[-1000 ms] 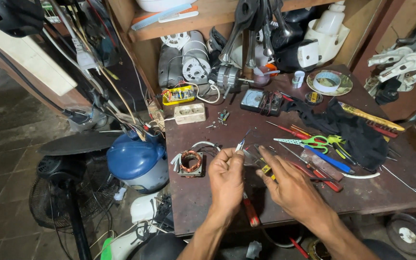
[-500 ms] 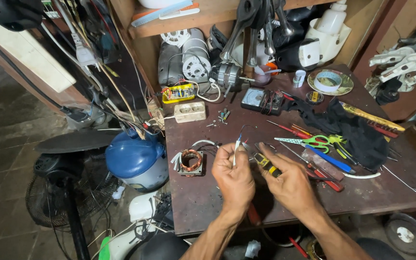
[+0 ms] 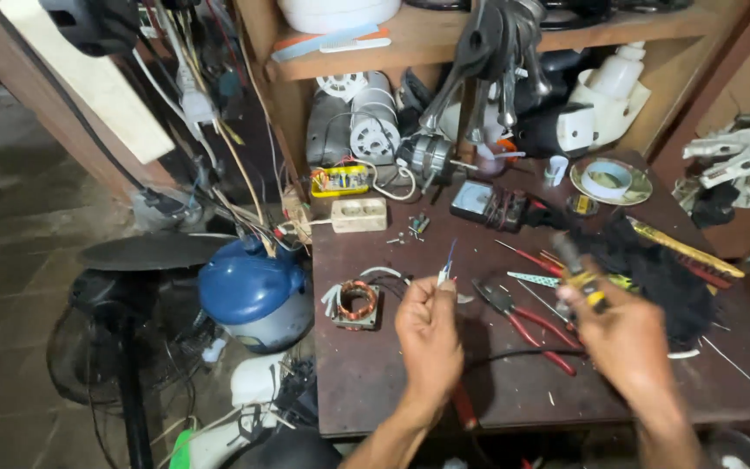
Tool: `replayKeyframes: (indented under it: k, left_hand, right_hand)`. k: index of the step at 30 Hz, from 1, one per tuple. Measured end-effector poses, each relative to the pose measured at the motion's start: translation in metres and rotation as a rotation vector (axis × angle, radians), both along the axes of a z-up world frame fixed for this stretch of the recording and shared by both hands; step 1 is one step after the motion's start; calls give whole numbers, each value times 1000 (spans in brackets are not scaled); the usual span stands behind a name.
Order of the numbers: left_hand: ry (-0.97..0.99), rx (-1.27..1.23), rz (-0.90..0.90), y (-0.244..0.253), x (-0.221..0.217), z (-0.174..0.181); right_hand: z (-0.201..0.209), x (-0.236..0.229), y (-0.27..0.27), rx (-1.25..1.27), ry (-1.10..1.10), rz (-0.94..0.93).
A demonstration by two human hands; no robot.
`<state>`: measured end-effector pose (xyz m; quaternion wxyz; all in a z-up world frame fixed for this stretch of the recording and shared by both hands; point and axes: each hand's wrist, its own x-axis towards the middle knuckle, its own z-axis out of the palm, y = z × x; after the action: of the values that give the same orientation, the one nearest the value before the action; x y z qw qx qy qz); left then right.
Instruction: The person sits on the floor and works on a small electrical component with copper windings. They use pliers and scissors to strip the insulation from white and blue wires, then twist the exposed ends together by hand.
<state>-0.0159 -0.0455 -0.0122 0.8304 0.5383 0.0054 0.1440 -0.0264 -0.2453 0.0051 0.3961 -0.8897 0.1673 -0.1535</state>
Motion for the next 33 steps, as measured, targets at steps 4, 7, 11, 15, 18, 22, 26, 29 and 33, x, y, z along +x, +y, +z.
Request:
replayKeyframes:
  k: [4,7,11,15,18,22,26,29,33]
  left_hand:
    - [-54,-16,-26,6,3,-1]
    - [-105,-94,-77,11,1,3]
    - [-86,-117,-117,19,-2,9]
    - [-15,-94,-83,25,1,14]
    - [6,-172,-124,28,4,15]
    - [8,-207,-166,30,3,15]
    - [-36,-248,-196,30,3,15]
    - [-61,-257,-213,29,3,12]
    - [-74,-248,-227,25,0,10]
  right_hand:
    - [-19,14,6,-310,92,111]
    - [-13,14,21,-589,197,226]
    - [-15,21,30,-640,232,307]
    - [-32,30,25,-706,172,306]
    - [-29,28,24,-629,181,334]
    - [-34,27,21,-612,175,338]
    - [-49,33,8,-449,-61,204]
    - [-23,30,9,59,-128,48]
    - [5,24,16,900,-192,13]
